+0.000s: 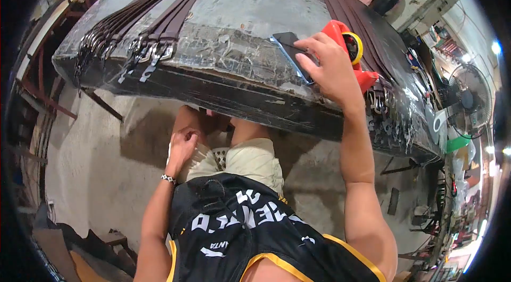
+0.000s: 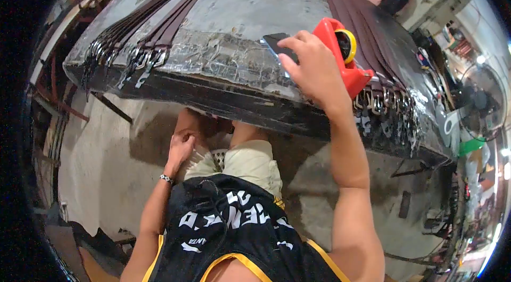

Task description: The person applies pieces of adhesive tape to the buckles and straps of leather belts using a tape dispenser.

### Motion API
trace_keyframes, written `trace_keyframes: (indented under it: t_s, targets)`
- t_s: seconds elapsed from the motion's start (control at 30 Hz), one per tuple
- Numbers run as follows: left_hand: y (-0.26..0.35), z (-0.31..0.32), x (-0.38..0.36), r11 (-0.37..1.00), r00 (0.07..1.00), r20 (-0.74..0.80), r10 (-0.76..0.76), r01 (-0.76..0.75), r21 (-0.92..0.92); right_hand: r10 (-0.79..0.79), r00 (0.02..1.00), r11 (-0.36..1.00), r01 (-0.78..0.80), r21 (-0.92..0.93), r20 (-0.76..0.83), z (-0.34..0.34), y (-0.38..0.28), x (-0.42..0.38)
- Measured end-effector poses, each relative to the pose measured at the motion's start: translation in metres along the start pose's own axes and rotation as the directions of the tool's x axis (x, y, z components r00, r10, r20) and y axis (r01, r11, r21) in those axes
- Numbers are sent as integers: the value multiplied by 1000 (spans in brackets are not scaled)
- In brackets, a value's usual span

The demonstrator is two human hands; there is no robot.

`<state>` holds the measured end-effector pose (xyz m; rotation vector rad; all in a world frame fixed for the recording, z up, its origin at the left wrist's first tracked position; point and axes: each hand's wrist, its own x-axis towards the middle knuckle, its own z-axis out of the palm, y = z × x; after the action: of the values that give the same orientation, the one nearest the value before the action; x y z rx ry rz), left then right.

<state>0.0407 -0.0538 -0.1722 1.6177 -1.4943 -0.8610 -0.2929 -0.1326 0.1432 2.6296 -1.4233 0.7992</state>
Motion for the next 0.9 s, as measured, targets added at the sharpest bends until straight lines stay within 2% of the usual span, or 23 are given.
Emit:
trace_keyframes:
  t_s: [0.1,0.2,0.23,0.37,0.47,0.53,0.67,0.77,0.9]
  targets:
    - [-5,2,1,997,997,-40,69,-67,46,-104,993,987,110,-116,56,-1,3,-11]
    - [-14,5,4,998,999,-11,40,-40,39,-191,974,954,214,-212,125,4,5,-22]
    - [0,1,2,998,999,-18,50,-50,43,-159,976,959,188,-211,146,6,5,-25]
    - [-6,6,1,980,984,-85,159,-147,132,-260,959,903,283,-323,113,16,7,-23]
    - [-5,4,0,998,998,-46,41,-38,56,-292,947,870,322,-374,137,21,7,-16]
    - [-6,2,1,995,999,-17,50,-48,90,-300,939,847,343,-405,168,21,5,-12]
    - [-9,6,2,996,995,-48,89,-87,35,-321,926,825,376,-423,198,27,6,-8]
    - [-15,7,3,979,983,-83,164,-152,136,-319,927,824,375,-424,200,32,7,-6]
    - [-14,6,3,996,996,-39,82,-81,44,-311,932,854,359,-376,184,30,5,-4]
